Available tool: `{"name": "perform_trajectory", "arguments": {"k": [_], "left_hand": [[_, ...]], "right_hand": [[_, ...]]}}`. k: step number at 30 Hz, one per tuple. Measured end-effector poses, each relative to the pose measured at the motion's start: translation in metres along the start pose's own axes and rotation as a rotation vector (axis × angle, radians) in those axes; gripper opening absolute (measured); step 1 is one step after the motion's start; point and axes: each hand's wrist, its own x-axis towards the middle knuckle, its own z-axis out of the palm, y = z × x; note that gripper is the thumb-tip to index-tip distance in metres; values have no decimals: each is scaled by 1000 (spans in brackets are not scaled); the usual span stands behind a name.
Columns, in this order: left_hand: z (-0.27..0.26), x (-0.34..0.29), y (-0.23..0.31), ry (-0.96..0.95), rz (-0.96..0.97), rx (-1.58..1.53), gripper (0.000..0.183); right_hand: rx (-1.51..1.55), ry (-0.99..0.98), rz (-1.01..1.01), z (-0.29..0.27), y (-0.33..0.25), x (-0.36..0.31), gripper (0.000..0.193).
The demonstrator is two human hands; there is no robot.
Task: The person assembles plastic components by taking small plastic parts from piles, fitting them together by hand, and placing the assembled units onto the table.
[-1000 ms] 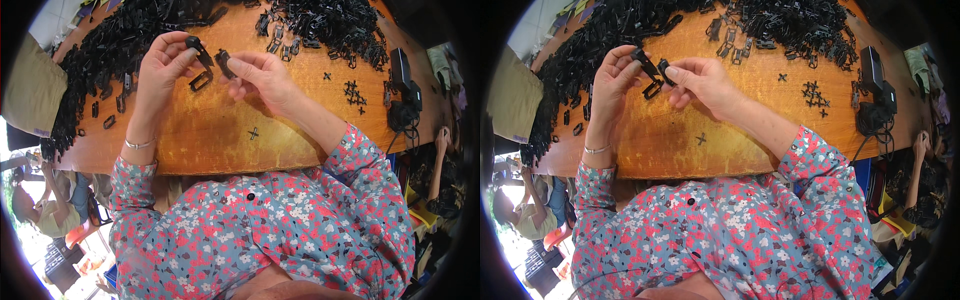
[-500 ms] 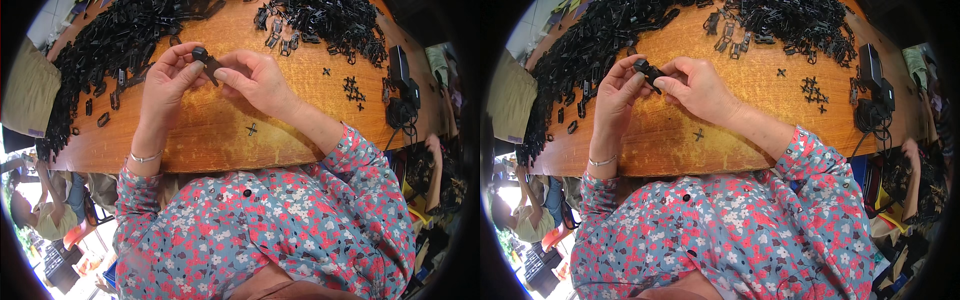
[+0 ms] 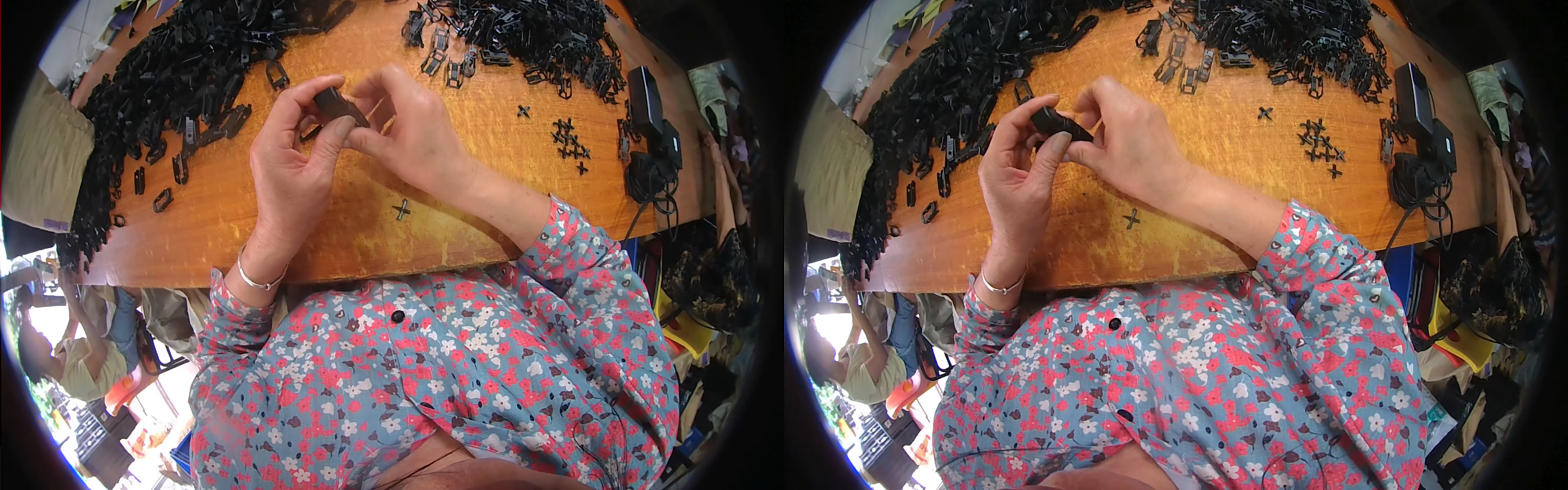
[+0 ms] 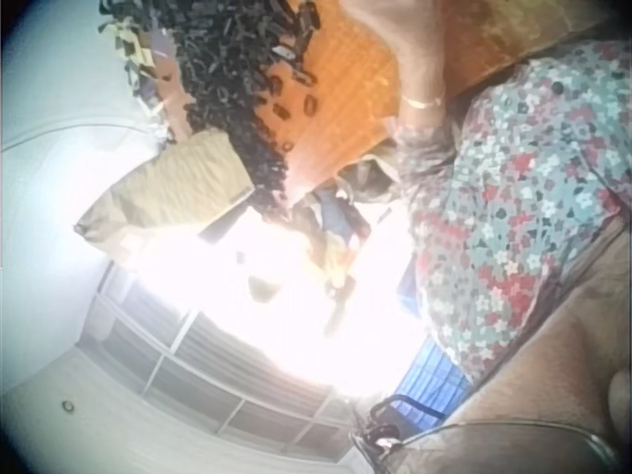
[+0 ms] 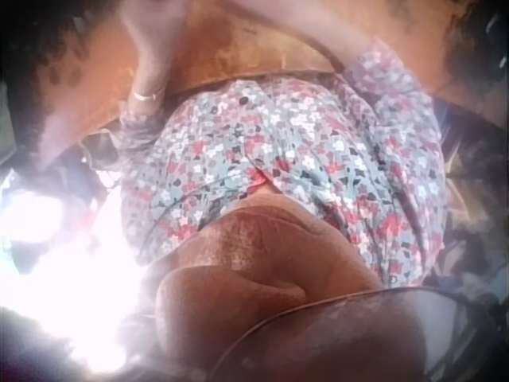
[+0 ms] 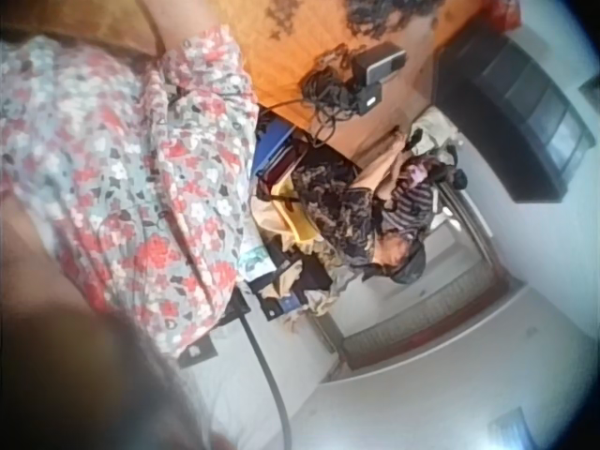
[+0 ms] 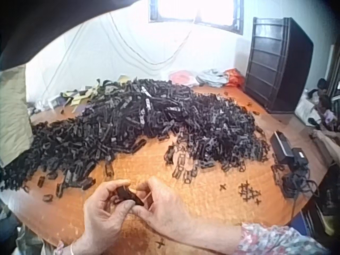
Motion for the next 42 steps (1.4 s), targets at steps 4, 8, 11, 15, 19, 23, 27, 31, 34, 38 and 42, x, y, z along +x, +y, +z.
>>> {"name": "perform_trajectory", "arguments": {"k": [4,8,11,15,19,23,27,31,34,38,42], "left_hand": [[5,0,4,44,-20,-113,33],[-3,1,-6,-5,-33,-118,30],[-15,6,-5,0,-131,-213,27],[-16,26,-3,-38,-297,-435,55],[-1,20,4,-245,-394,-531,66],[13,11,14,-220,-330,-402,68],[4,14,1,-139,-522,-558,58],[-3,27,-6,88,-278,-497,46],[-5,16,-9,-17,-102,-122,36],[-1,16,-18,-13,-177,-216,33],[-1,15,-25,-19,-165,-255,34]], "right_hand": [[157,-117,54,-2,1,0,37],[404,-133,95,7,7,-2,34],[442,-233,236,0,-8,-1,33],[224,-403,90,3,-16,-6,18],[188,-376,64,6,-9,-16,17],[89,-277,-292,14,9,-18,18],[202,-259,-76,15,-8,-14,17],[457,-392,405,8,-17,-3,19],[633,-402,528,1,-10,3,24],[859,-405,438,-1,-11,-1,24],[639,-544,569,-14,-9,4,27]]}}
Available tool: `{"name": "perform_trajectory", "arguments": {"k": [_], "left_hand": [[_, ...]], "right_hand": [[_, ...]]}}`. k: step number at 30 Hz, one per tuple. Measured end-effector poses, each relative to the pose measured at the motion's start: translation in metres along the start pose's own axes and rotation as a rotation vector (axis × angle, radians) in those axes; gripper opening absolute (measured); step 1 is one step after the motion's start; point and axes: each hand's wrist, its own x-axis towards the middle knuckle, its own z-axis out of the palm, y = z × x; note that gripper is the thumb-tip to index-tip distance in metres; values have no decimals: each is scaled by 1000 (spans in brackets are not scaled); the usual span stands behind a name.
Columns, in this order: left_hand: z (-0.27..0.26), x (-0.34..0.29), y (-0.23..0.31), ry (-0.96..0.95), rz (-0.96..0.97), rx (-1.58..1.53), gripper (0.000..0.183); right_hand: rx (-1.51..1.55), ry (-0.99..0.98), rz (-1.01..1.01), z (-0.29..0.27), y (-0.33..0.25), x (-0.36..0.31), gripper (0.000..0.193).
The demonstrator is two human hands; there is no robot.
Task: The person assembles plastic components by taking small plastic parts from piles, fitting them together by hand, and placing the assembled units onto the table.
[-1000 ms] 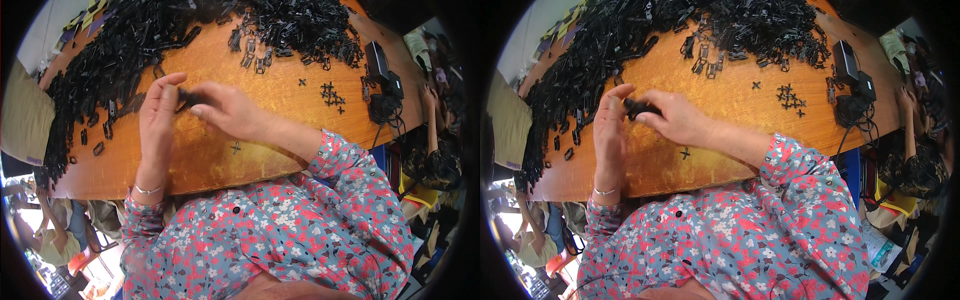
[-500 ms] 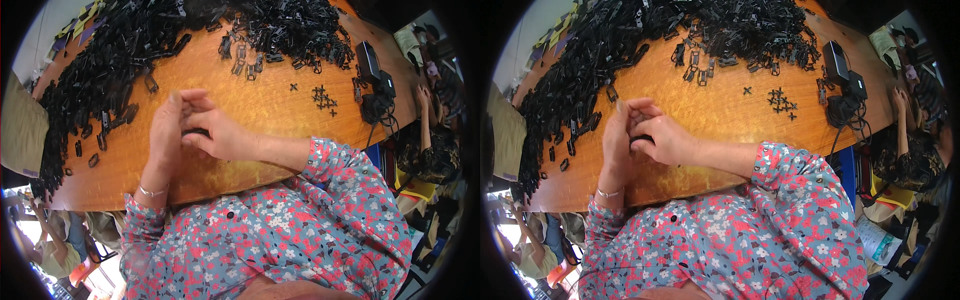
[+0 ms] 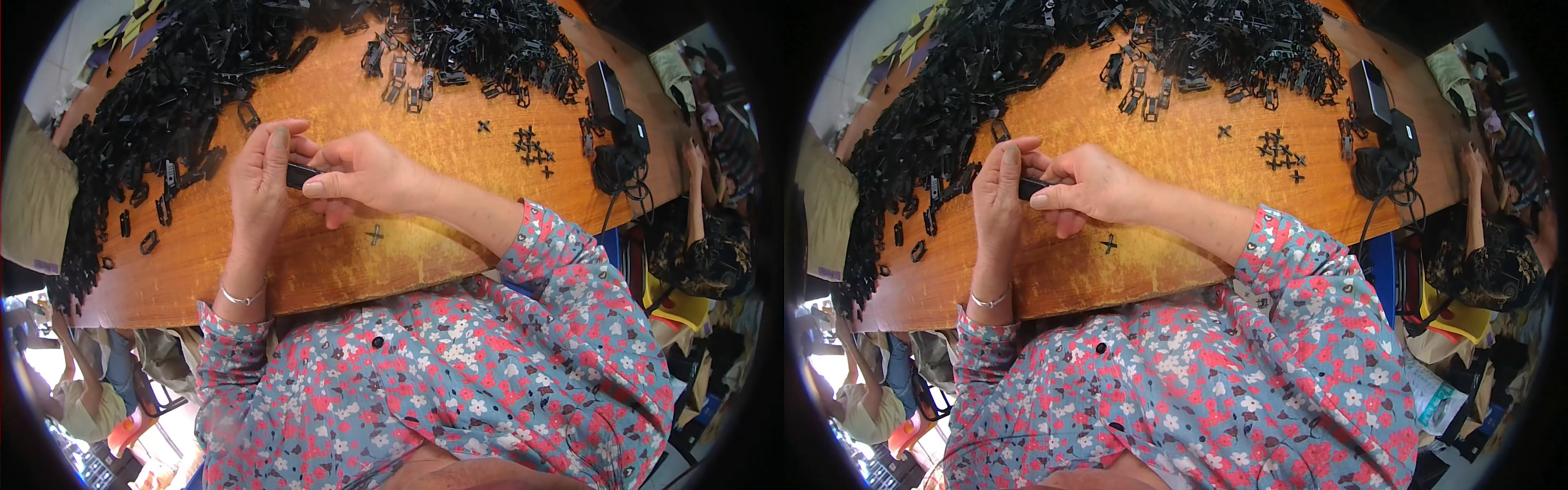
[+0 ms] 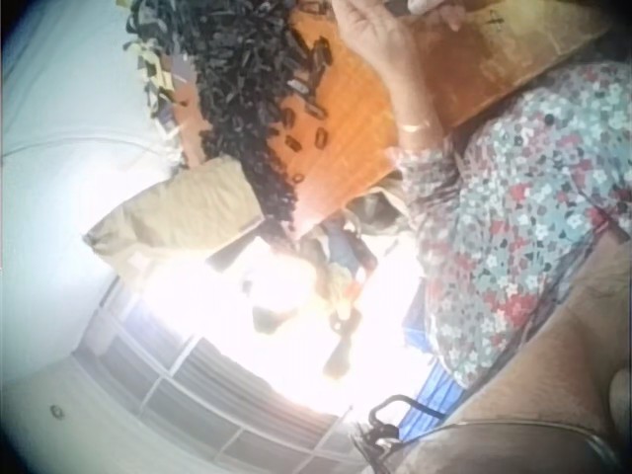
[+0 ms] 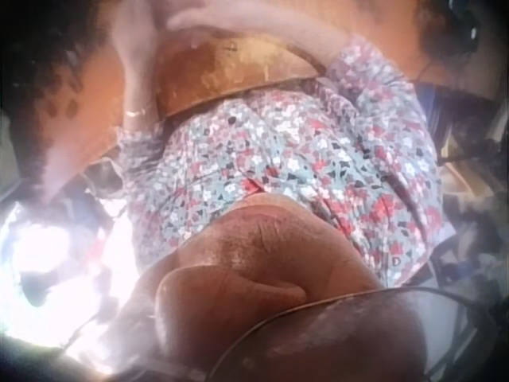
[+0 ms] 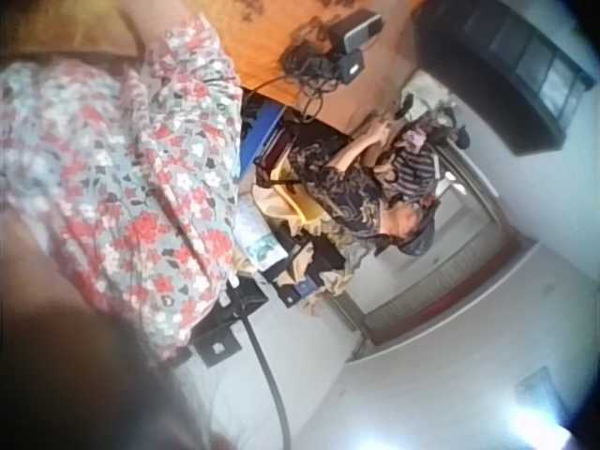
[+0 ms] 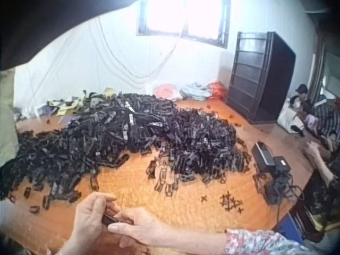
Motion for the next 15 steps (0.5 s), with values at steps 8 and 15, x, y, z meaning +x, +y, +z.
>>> {"name": "perform_trajectory", "arguments": {"k": [8,15], "left_hand": [[-3,-23,19,105,123,275,27],[-81,-87,59,511,16,484,25]], "right_hand": [[-223,23,-121,9,3,-7,29],[-1256,446,-574,-64,-33,26,26]]}}
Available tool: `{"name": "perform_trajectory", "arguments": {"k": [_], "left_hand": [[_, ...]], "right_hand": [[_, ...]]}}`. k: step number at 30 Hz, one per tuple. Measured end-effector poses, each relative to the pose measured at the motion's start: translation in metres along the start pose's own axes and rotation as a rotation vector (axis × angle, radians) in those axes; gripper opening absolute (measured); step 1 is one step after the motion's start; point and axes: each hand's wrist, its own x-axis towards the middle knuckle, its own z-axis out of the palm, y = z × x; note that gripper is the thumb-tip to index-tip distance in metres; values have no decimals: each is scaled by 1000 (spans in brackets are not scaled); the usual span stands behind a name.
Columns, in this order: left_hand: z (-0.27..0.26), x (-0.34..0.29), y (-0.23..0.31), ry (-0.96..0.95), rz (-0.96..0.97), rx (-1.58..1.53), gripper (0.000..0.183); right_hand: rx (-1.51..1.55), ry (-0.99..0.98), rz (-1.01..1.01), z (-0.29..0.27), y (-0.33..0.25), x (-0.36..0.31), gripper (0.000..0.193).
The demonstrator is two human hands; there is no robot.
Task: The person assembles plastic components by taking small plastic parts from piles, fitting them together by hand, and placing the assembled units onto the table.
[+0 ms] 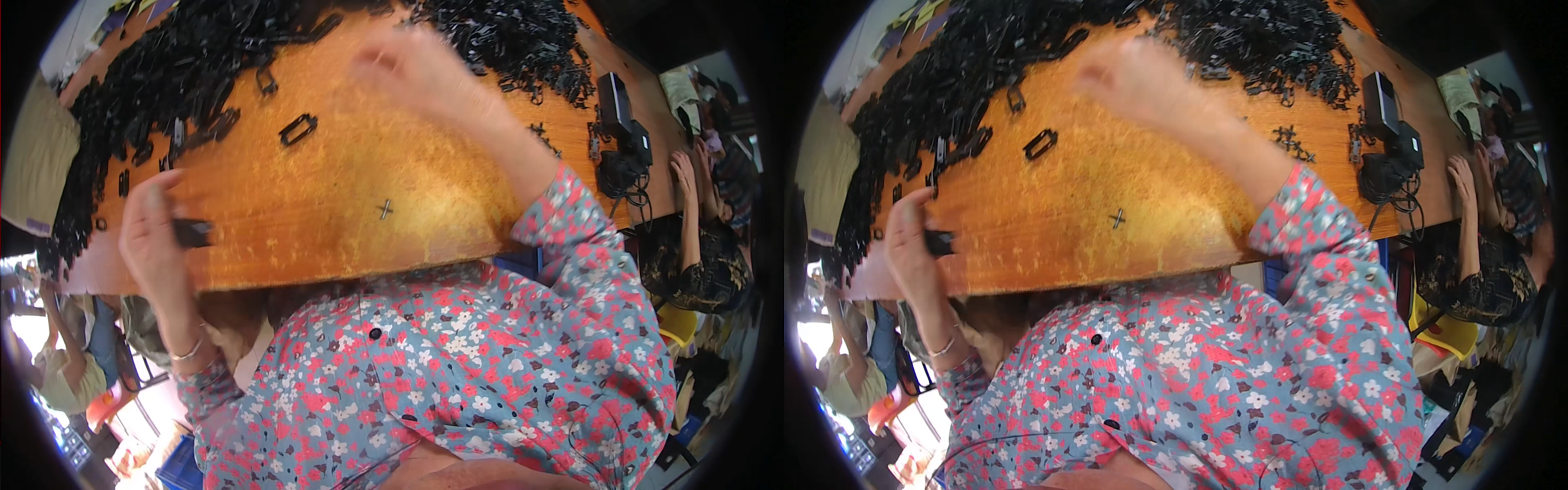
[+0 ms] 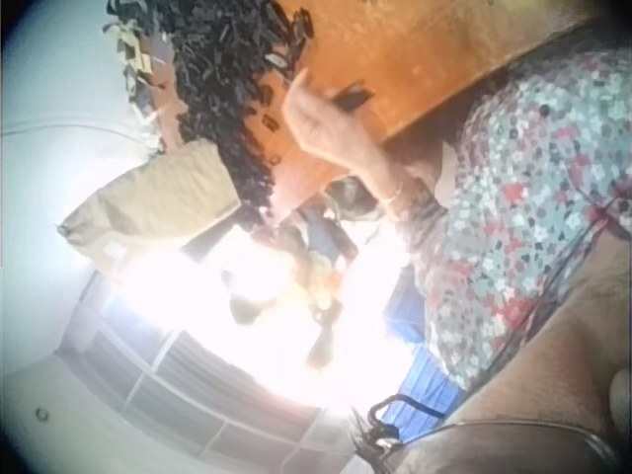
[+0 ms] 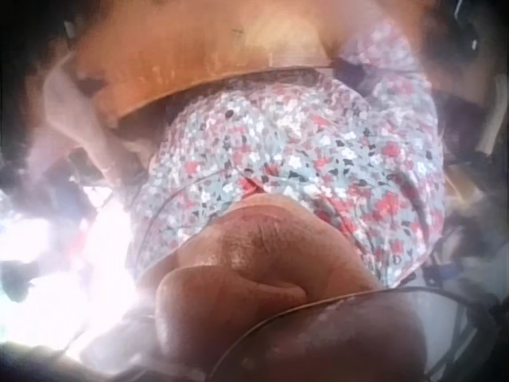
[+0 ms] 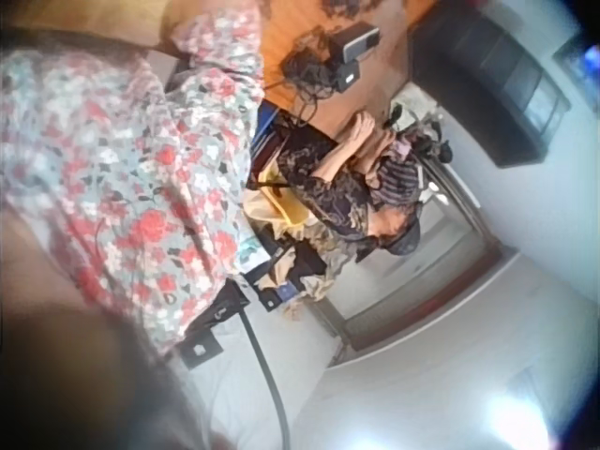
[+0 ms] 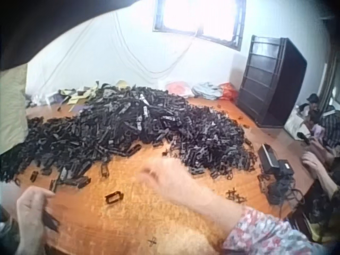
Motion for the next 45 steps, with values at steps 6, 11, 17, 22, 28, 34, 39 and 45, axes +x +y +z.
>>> {"name": "perform_trajectory", "arguments": {"k": [6,11,17,22,28,34,39,45], "left_hand": [[-181,-63,-48,193,-130,391,31],[-258,-153,-160,116,-472,515,30],[-205,-157,-186,-131,-425,693,23],[-204,-128,-184,-266,-414,810,27],[-195,-107,-151,-307,-377,750,32],[-187,-113,-140,-277,-429,711,32],[-193,-115,-137,-294,-384,728,32],[-198,-110,-131,-240,-373,738,32]], "right_hand": [[-381,-81,54,-18,62,21,20],[-405,-95,30,-24,68,16,19],[-286,-87,67,-7,16,7,31],[-3,-116,-173,17,-28,-8,23],[-19,-123,-249,46,-22,-4,25],[-96,-114,-233,49,-25,-2,27],[-49,-107,-238,47,-25,2,27],[-76,-147,-238,46,-21,2,30]]}}
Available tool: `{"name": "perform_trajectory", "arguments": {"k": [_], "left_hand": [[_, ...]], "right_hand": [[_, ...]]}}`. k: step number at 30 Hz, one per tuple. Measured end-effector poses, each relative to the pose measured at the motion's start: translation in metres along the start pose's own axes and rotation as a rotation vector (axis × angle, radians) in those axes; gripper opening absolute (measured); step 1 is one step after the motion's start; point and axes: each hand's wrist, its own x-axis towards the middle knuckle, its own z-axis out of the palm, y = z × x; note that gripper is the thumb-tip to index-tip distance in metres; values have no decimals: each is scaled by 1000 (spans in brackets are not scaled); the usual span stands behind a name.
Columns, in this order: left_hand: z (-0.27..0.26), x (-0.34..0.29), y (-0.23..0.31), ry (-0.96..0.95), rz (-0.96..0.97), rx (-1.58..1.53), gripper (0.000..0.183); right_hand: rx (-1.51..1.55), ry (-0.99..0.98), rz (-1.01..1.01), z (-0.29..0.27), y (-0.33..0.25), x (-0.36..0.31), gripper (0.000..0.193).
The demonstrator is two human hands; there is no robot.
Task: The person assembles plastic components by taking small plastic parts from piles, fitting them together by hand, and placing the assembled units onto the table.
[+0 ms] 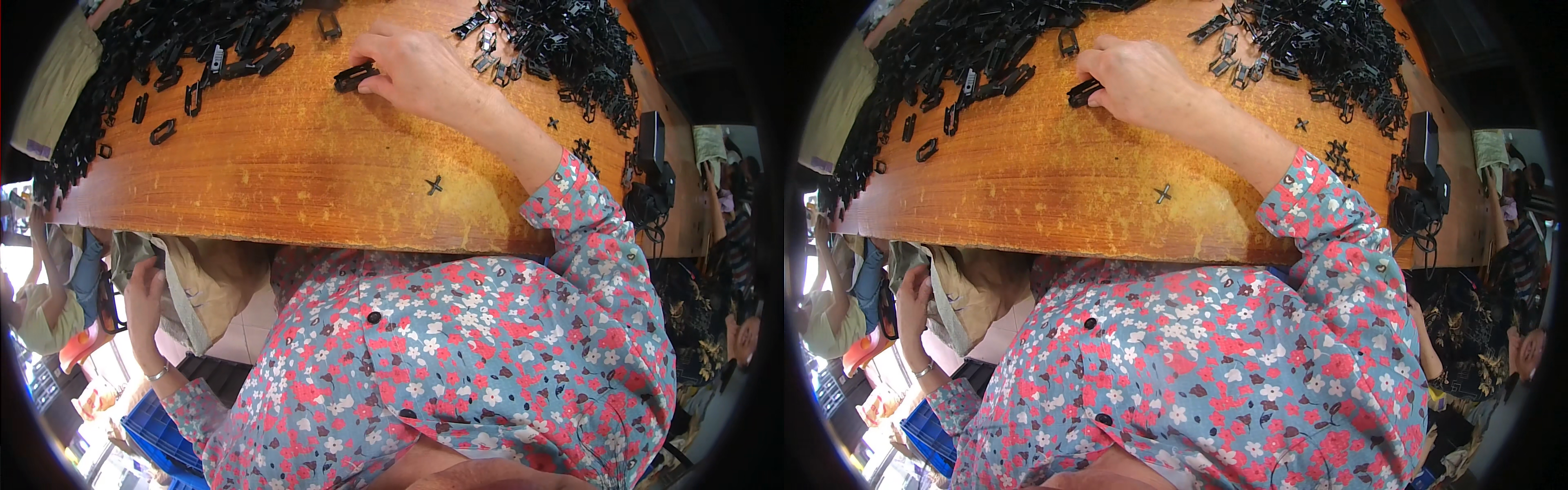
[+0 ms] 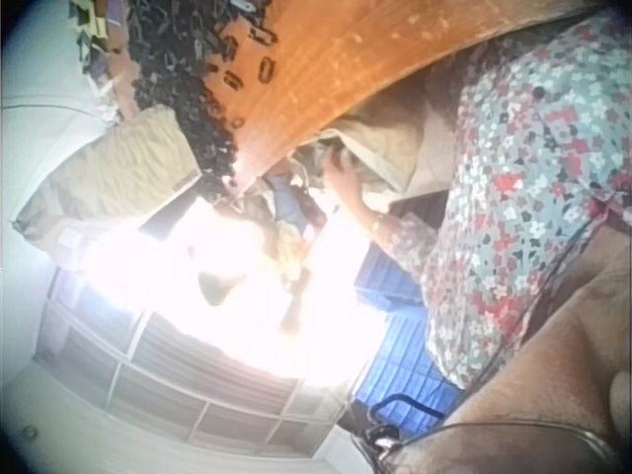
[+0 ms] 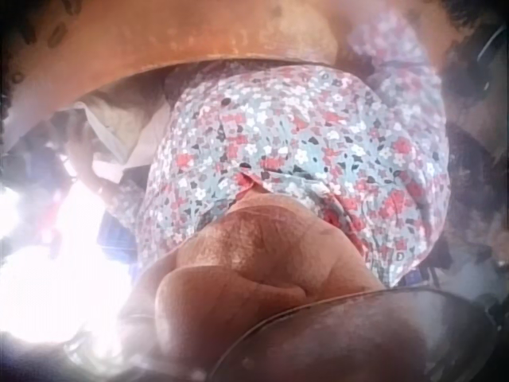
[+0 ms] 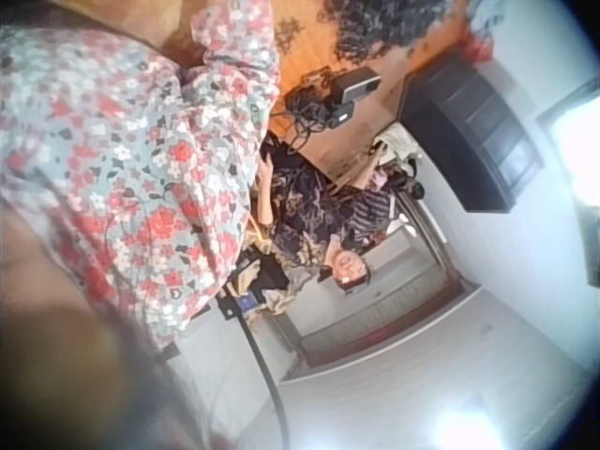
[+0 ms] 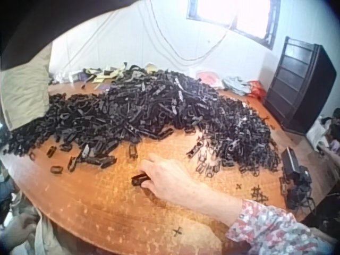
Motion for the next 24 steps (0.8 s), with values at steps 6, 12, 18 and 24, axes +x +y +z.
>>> {"name": "perform_trajectory", "arguments": {"k": [6,12,18,24], "left_hand": [[-62,-8,20,10,-57,254,26],[-67,28,140,197,292,-4,21],[-17,79,274,-99,697,-134,23],[70,110,343,-442,761,-333,25]], "right_hand": [[-32,10,6,-5,-5,-2,38],[-62,-33,31,6,2,-3,36],[3,-9,35,-3,-6,-11,30],[239,79,52,-14,-20,-36,25]]}}
